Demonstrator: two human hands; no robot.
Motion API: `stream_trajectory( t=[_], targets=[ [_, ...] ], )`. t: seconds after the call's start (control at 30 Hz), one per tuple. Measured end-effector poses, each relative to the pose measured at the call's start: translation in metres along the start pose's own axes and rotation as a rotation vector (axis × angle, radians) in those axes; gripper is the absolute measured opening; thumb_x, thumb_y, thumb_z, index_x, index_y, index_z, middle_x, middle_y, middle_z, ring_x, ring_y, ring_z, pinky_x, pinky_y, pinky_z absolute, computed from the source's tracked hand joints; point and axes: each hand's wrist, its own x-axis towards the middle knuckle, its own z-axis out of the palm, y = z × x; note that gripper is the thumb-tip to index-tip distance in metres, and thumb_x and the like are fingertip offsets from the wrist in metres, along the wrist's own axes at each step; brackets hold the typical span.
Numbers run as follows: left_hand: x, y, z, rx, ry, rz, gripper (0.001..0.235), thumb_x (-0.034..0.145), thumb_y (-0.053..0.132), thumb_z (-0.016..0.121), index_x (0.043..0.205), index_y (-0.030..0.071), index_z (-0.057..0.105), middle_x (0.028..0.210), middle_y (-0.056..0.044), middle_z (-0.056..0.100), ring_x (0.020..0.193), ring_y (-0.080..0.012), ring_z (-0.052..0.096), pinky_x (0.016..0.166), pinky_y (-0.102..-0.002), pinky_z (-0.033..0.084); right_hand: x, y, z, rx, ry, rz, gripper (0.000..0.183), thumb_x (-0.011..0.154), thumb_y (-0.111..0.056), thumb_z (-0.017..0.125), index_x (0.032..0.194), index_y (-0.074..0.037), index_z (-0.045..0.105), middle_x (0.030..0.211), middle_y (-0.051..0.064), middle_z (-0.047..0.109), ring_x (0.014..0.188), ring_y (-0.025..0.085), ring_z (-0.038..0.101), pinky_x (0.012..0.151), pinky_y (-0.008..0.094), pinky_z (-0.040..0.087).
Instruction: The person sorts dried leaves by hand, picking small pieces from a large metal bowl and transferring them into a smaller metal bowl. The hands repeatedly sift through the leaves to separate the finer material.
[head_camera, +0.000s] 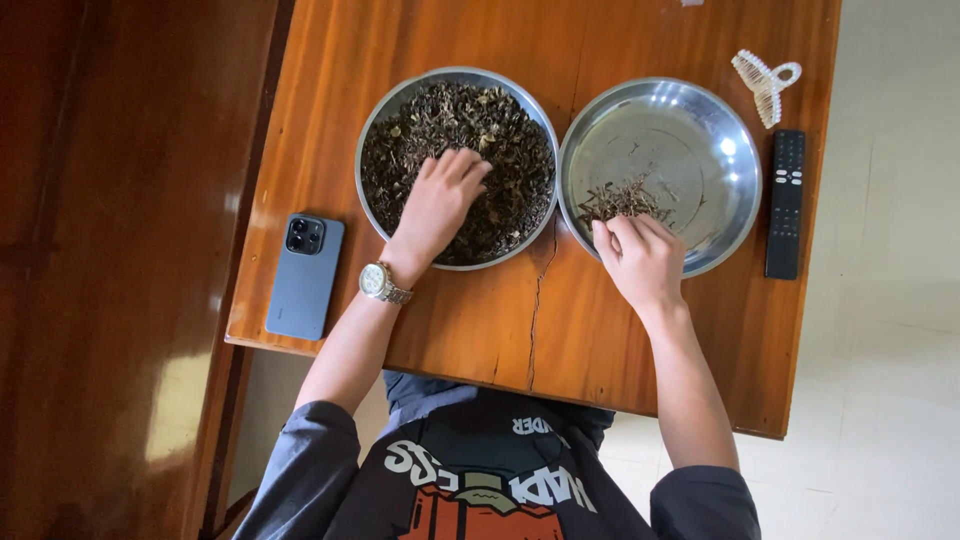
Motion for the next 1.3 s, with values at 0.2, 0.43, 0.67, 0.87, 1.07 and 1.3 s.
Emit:
stream_trajectory(
  t=[0.2, 0.43, 0.67, 0.87, 1.07, 1.3],
  targets=[
    [0.009, 0.005, 0.008, 0.067, -0.059, 0.025, 0.021, 0.103, 0.020, 0.065, 0.118, 0.007, 0.064, 0.112, -0.007, 0.053, 0.103, -0.0226, 0.055, 0.078, -0.034, 0.042, 0.001, -0.002, 0.006, 0.050, 0.015, 0.019, 0.031, 0.099, -0.016, 0.073, 0.072, -0.010, 0.059, 0.056, 0.003, 0.051, 0.059, 0.024, 0.064, 0.050, 0.032, 0.053],
    [0.014, 0.020, -0.006, 0.113, -0.119, 0.027, 0.023, 0.098, 0.005, 0.067, 0.119, 0.003, 0.060, 0.124, -0.014, 0.056, 0.111, -0.0282, 0.061, 0.085, -0.038, 0.047, 0.004, -0.004, 0.004, 0.015, 0.054, 0.018, 0.025, 0.095, -0.019, 0.073, 0.075, -0.014, 0.060, 0.056, 0.000, 0.055, 0.060, 0.021, 0.065, 0.051, 0.032, 0.054],
    [-0.005, 0.007, 0.027, 0.156, 0.077, 0.078, 0.004, 0.099, 0.012, 0.065, 0.097, 0.009, 0.063, 0.095, -0.005, 0.057, 0.091, -0.0210, 0.062, 0.071, -0.031, 0.045, 0.001, 0.013, 0.009, -0.050, 0.108, 0.091, 0.014, 0.094, -0.023, 0.074, 0.083, -0.022, 0.065, 0.064, -0.005, 0.060, 0.067, 0.015, 0.065, 0.058, 0.027, 0.056],
    [-0.011, 0.004, 0.033, 0.120, 0.116, 0.069, 0.008, 0.104, 0.013, 0.060, 0.097, 0.009, 0.059, 0.089, -0.005, 0.057, 0.086, -0.0219, 0.065, 0.069, -0.030, 0.050, 0.028, 0.058, -0.074, -0.183, 0.171, 0.184, 0.008, 0.104, -0.023, 0.070, 0.104, -0.016, 0.073, 0.089, 0.005, 0.068, 0.087, 0.023, 0.067, 0.077, 0.033, 0.057],
    [-0.010, 0.009, 0.036, 0.133, 0.142, 0.082, 0.008, 0.101, 0.015, 0.062, 0.096, 0.011, 0.057, 0.088, -0.002, 0.056, 0.082, -0.0197, 0.064, 0.067, -0.029, 0.051, -0.032, 0.124, -0.074, -0.309, 0.027, 0.387, 0.032, 0.110, -0.020, 0.059, 0.132, 0.003, 0.061, 0.125, 0.026, 0.061, 0.116, 0.043, 0.062, 0.095, 0.052, 0.052],
    [-0.010, 0.007, 0.048, 0.193, 0.199, 0.080, 0.009, 0.097, 0.020, 0.062, 0.093, 0.014, 0.056, 0.087, 0.000, 0.055, 0.083, -0.0180, 0.066, 0.065, -0.028, 0.053, -0.058, 0.144, -0.065, -0.316, -0.027, 0.525, 0.026, 0.103, -0.018, 0.072, 0.126, -0.006, 0.070, 0.130, 0.014, 0.066, 0.114, 0.036, 0.067, 0.090, 0.047, 0.059]
  ],
)
